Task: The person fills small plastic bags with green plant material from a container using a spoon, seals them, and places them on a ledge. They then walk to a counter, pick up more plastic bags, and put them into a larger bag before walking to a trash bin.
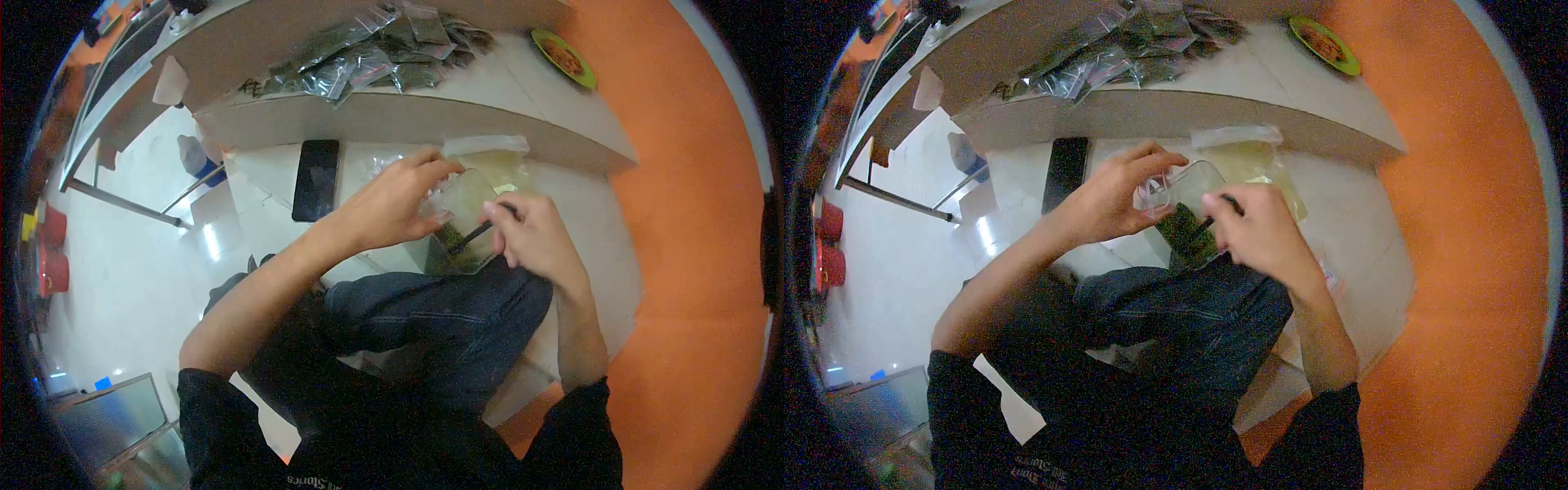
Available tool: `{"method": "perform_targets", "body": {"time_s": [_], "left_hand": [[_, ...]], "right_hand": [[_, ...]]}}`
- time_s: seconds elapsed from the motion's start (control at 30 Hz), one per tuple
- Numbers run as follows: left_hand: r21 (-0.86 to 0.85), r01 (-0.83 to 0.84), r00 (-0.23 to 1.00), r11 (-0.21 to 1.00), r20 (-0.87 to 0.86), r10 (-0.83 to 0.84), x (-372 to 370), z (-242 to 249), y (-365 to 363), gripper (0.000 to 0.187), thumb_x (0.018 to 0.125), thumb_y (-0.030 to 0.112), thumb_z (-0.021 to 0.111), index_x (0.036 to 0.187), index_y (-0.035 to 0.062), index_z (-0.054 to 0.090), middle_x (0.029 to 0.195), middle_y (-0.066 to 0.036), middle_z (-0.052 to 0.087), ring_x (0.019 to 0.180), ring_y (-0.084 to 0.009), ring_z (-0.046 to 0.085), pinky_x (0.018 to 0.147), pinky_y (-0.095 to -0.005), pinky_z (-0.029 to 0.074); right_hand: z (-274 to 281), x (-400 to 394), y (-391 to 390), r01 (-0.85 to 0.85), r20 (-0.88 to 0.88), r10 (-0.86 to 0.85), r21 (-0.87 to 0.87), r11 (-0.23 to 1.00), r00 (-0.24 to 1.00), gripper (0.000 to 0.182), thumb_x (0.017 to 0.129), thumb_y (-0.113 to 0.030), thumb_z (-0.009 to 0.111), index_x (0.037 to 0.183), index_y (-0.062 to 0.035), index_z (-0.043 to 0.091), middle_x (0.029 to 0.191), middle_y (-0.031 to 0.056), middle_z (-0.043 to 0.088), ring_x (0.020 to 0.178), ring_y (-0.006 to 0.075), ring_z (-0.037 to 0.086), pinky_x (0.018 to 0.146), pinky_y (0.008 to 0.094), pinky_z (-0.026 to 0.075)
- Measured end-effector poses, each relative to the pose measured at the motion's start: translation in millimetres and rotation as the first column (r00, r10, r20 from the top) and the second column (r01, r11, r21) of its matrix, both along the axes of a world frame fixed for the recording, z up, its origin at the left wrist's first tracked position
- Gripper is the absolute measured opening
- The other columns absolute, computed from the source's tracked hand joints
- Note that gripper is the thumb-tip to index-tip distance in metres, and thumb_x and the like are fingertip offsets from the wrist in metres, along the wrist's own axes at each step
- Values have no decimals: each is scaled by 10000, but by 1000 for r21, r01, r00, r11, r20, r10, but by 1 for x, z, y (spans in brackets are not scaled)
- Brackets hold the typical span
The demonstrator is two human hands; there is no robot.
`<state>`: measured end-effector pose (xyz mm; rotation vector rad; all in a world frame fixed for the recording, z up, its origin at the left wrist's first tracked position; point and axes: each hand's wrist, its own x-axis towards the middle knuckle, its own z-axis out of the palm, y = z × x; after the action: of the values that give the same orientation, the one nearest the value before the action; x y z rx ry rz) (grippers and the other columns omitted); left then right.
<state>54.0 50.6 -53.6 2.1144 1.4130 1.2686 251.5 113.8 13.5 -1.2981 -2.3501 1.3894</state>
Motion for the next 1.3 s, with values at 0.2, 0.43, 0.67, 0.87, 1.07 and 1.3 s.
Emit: {"method": "perform_targets", "body": {"time_s": [0.2, 0.43, 0.67, 0.87, 1.07, 1.3], "left_hand": [[-174, -68, 992, 982, 95, 85, -15, 21, -9, 563, 692, 157, 774, 1174, 40, 507, 880, -112, 626, 788, -252, 625, 741, -342, 495], [-154, -62, 991, 986, 111, 80, -27, 23, -11, 493, 689, 105, 759, 1136, 35, 563, 943, -109, 628, 830, -219, 618, 763, -318, 485], [-183, -42, 995, 982, 80, 57, -21, 28, -11, 449, 690, 59, 713, 1121, 44, 587, 993, -109, 613, 860, -201, 604, 784, -309, 471], [-265, -45, 996, 963, 63, 64, -10, 38, -13, 378, 694, 71, 719, 1051, 34, 599, 935, -96, 605, 821, -191, 586, 777, -302, 468], [-169, -99, 995, 981, 3, 100, 2, 25, -7, 372, 668, 118, 763, 985, 21, 594, 887, -102, 600, 805, -197, 589, 751, -309, 471], [-99, -202, 932, 974, -326, 160, 15, 28, -1, 386, 659, 158, 759, 984, 70, 569, 882, -87, 602, 843, -279, 578, 803, -371, 428]], "right_hand": [[-20, 32, 37, 234, -249, -295, -248, 940, 922, 307, 941, -269, 488, 836, 4, 579, 526, 42, 511, 342, 100, 445, 308, 227, 322], [-27, 58, 47, 371, -368, -493, -354, 858, 788, 293, 937, -290, 492, 845, -20, 561, 526, 39, 514, 330, 107, 422, 303, 242, 305], [-38, 86, 51, 414, -434, -617, -476, 776, 657, 280, 925, -299, 509, 844, -34, 556, 545, 33, 505, 352, 119, 425, 322, 249, 295], [-61, 104, 55, 437, -444, -738, -605, 665, 508, 266, 919, -311, 519, 847, -57, 551, 536, 15, 490, 342, 111, 392, 326, 245, 290], [-75, 111, 52, 401, -424, -774, -679, 615, 470, 230, 917, -306, 518, 835, -94, 551, 540, -3, 495, 346, 106, 382, 329, 246, 270], [-54, 109, 52, 353, -510, -764, -684, 639, 395, 247, 914, -316, 521, 830, -87, 556, 531, -1, 492, 344, 107, 386, 319, 242, 278]]}}
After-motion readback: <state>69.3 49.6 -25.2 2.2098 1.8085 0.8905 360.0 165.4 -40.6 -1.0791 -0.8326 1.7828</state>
